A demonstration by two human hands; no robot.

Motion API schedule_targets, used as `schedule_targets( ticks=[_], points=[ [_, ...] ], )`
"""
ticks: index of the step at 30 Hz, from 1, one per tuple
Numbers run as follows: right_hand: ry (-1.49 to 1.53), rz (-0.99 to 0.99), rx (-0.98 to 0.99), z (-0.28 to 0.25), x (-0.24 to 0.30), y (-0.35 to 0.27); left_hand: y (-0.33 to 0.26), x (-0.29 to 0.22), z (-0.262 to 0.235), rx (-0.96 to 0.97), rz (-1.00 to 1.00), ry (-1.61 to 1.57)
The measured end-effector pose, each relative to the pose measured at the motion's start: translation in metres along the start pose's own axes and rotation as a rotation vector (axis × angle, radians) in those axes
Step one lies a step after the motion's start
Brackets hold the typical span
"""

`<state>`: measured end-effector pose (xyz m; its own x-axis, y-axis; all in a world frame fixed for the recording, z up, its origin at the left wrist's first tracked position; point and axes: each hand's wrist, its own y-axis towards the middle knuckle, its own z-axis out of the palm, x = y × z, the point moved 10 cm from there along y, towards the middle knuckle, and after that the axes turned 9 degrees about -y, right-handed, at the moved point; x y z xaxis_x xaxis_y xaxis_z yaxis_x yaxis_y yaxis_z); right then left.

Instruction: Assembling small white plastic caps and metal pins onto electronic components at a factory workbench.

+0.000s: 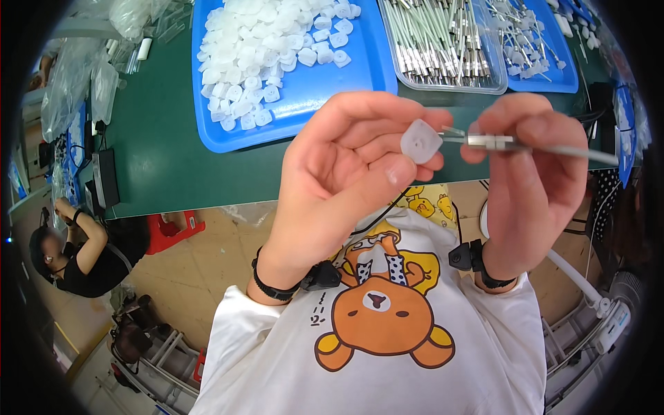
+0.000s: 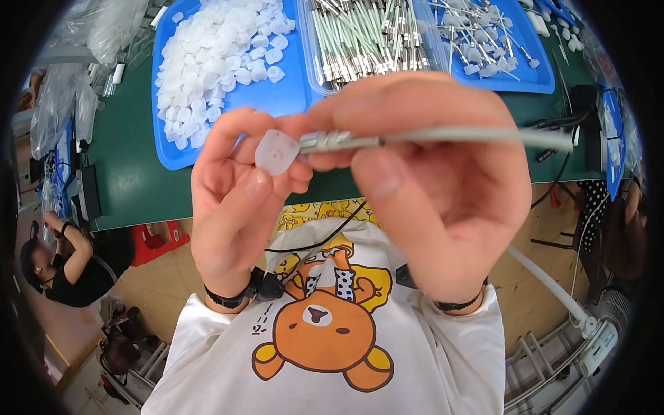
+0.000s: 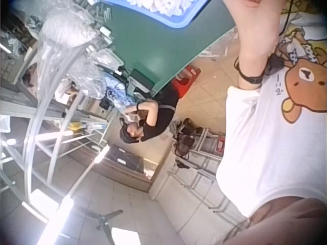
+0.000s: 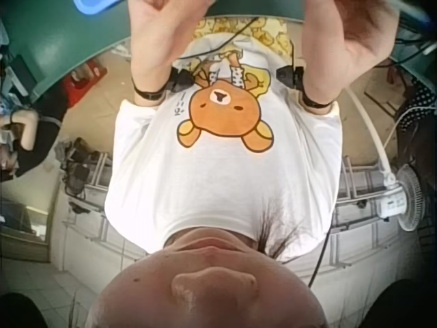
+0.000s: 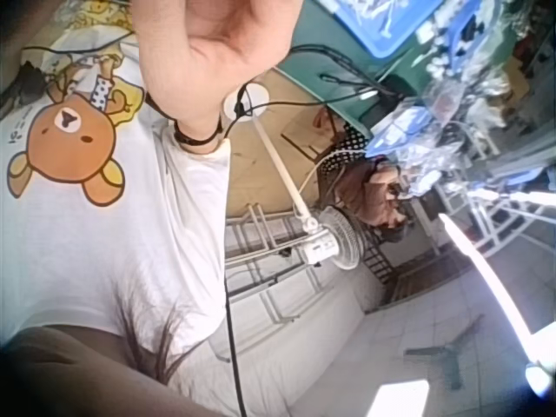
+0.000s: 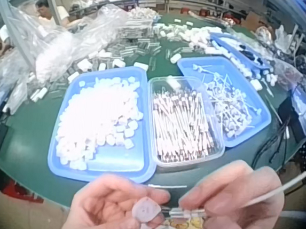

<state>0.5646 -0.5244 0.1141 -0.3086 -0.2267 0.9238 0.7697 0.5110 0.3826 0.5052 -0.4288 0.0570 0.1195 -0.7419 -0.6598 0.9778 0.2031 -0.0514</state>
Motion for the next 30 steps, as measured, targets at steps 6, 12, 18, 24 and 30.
schedule_targets(
  ticks=[6,12,18,24,30],
  points=[
    [-0.015,-0.057,0.055,0.008,0.009,-0.006,-0.006,-0.003,0.010,0.036,0.017,-0.042],
    [-0.158,-0.099,0.016,0.006,0.015,-0.008,-0.011,-0.003,0.012,-0.009,0.007,-0.067],
    [-0.196,-0.179,0.019,0.006,0.024,-0.012,-0.016,-0.006,0.012,-0.029,0.005,-0.075],
    [-0.197,-0.200,0.018,0.007,0.023,-0.014,-0.017,-0.009,0.007,-0.059,0.034,-0.073],
    [-0.194,-0.148,-0.003,0.005,0.023,-0.013,-0.014,-0.014,0.007,0.037,0.133,0.034]
  ],
)
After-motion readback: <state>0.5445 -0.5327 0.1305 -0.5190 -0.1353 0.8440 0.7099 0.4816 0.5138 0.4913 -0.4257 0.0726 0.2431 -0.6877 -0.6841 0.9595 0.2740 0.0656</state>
